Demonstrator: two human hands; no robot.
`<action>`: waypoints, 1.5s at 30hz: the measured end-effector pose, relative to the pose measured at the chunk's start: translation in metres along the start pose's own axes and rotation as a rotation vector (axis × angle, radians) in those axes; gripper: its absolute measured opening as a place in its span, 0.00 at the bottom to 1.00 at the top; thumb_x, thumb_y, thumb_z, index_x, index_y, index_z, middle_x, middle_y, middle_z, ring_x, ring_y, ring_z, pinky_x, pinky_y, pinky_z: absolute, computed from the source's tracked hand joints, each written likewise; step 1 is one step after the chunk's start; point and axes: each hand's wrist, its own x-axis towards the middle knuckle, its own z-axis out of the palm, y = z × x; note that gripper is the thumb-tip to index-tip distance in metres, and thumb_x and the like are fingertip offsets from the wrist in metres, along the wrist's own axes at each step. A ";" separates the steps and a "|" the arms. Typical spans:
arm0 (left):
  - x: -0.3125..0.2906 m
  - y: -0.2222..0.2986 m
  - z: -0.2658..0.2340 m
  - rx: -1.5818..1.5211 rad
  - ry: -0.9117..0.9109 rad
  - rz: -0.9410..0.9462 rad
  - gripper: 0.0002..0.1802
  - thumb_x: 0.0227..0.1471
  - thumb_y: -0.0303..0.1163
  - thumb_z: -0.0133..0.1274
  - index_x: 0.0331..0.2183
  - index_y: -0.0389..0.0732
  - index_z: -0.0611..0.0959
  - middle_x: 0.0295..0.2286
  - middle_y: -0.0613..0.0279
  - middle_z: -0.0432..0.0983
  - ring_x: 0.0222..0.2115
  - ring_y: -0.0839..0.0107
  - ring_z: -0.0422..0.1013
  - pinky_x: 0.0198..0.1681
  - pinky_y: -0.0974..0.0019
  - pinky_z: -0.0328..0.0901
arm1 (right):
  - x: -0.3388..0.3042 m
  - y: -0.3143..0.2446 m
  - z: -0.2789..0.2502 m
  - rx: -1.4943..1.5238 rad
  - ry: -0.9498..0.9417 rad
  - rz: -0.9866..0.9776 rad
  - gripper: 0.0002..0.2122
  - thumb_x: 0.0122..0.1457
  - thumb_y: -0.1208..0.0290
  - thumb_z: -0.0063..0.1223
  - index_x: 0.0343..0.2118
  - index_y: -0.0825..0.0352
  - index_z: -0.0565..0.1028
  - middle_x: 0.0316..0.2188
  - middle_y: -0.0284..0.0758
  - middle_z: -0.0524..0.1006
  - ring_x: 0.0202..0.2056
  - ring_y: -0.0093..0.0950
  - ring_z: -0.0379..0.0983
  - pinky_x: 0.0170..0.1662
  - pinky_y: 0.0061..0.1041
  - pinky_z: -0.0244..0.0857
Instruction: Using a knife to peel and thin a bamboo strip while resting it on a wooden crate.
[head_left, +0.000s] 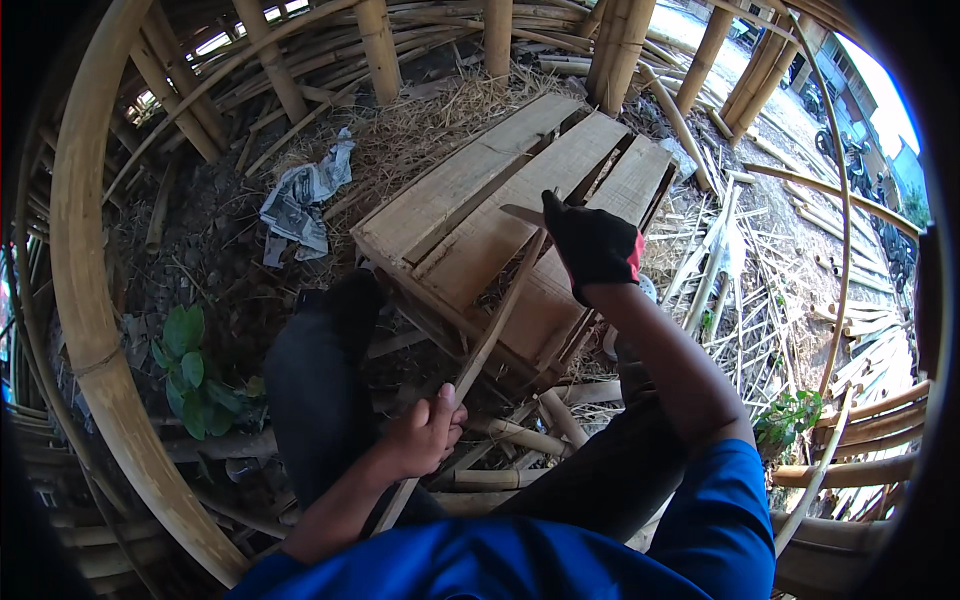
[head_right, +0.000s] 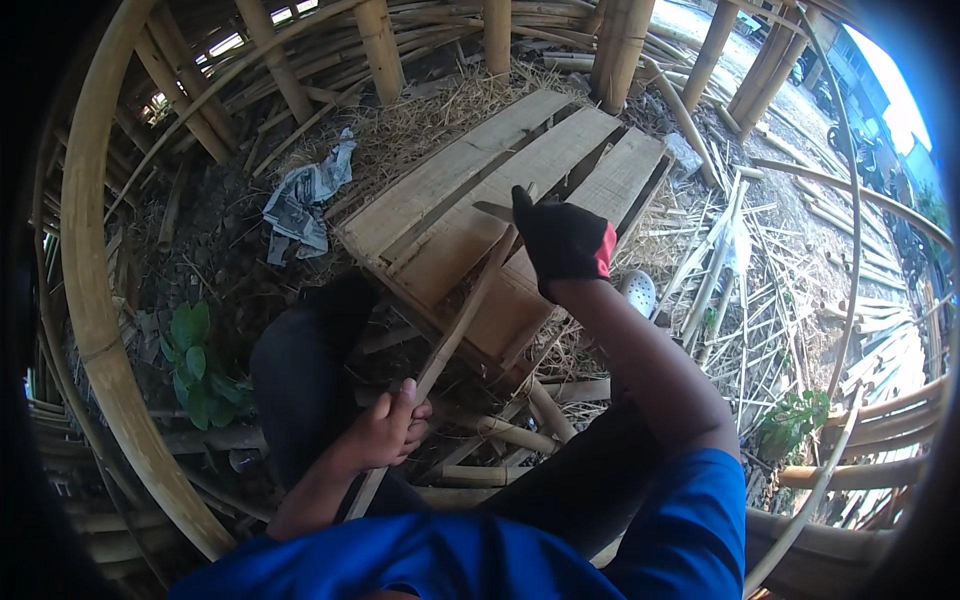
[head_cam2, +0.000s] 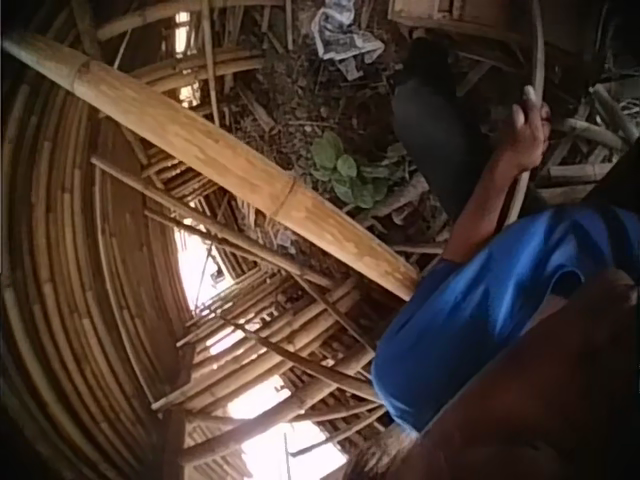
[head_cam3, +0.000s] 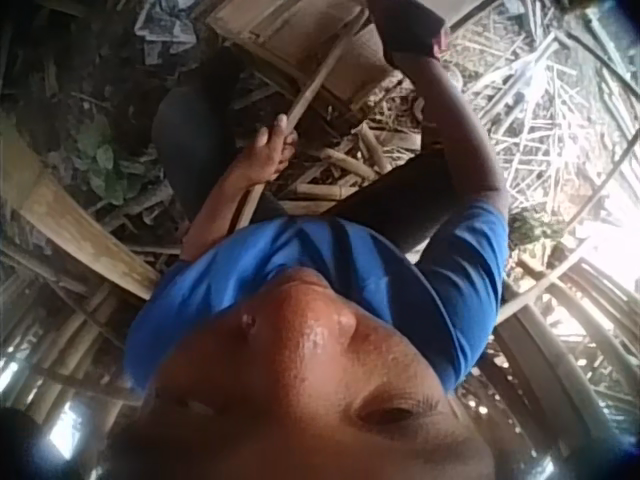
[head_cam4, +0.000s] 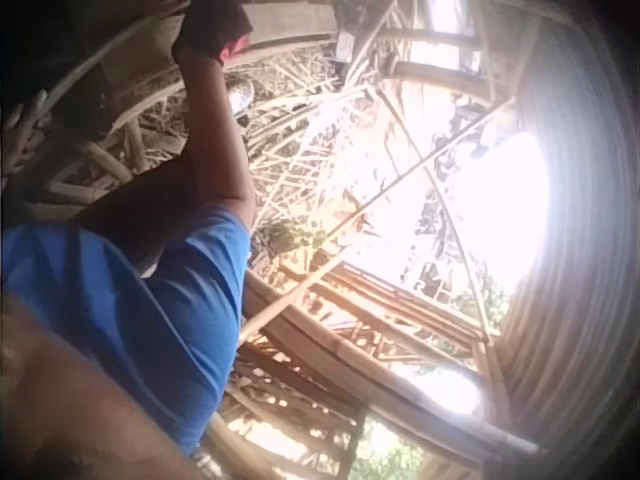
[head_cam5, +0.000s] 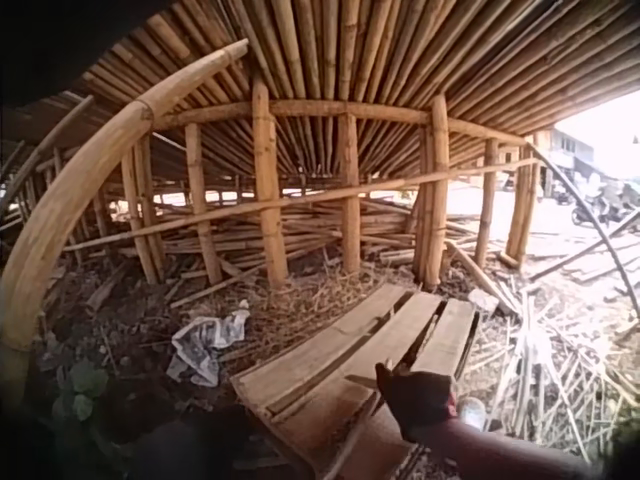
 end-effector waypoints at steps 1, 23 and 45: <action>0.000 -0.003 -0.002 -0.006 0.005 -0.012 0.31 0.73 0.56 0.30 0.28 0.43 0.70 0.14 0.75 0.55 0.12 0.81 0.52 0.17 0.70 0.51 | -0.004 -0.010 -0.002 0.004 0.001 -0.006 0.19 0.73 0.50 0.37 0.41 0.51 0.81 0.22 0.33 0.81 0.21 0.36 0.80 0.18 0.38 0.67; 0.006 -0.017 -0.011 0.147 0.034 0.053 0.34 0.73 0.55 0.28 0.28 0.38 0.73 0.13 0.72 0.58 0.13 0.79 0.54 0.20 0.67 0.53 | -0.006 -0.022 -0.034 0.177 -0.034 0.019 0.19 0.69 0.45 0.44 0.38 0.53 0.82 0.23 0.35 0.81 0.25 0.39 0.81 0.25 0.40 0.71; 0.003 -0.011 -0.005 0.143 -0.005 0.107 0.29 0.72 0.58 0.27 0.31 0.45 0.67 0.15 0.77 0.53 0.11 0.85 0.50 0.13 0.74 0.48 | -0.004 -0.018 -0.023 0.454 -0.192 -0.203 0.23 0.67 0.42 0.44 0.31 0.57 0.79 0.28 0.34 0.82 0.34 0.38 0.81 0.36 0.40 0.73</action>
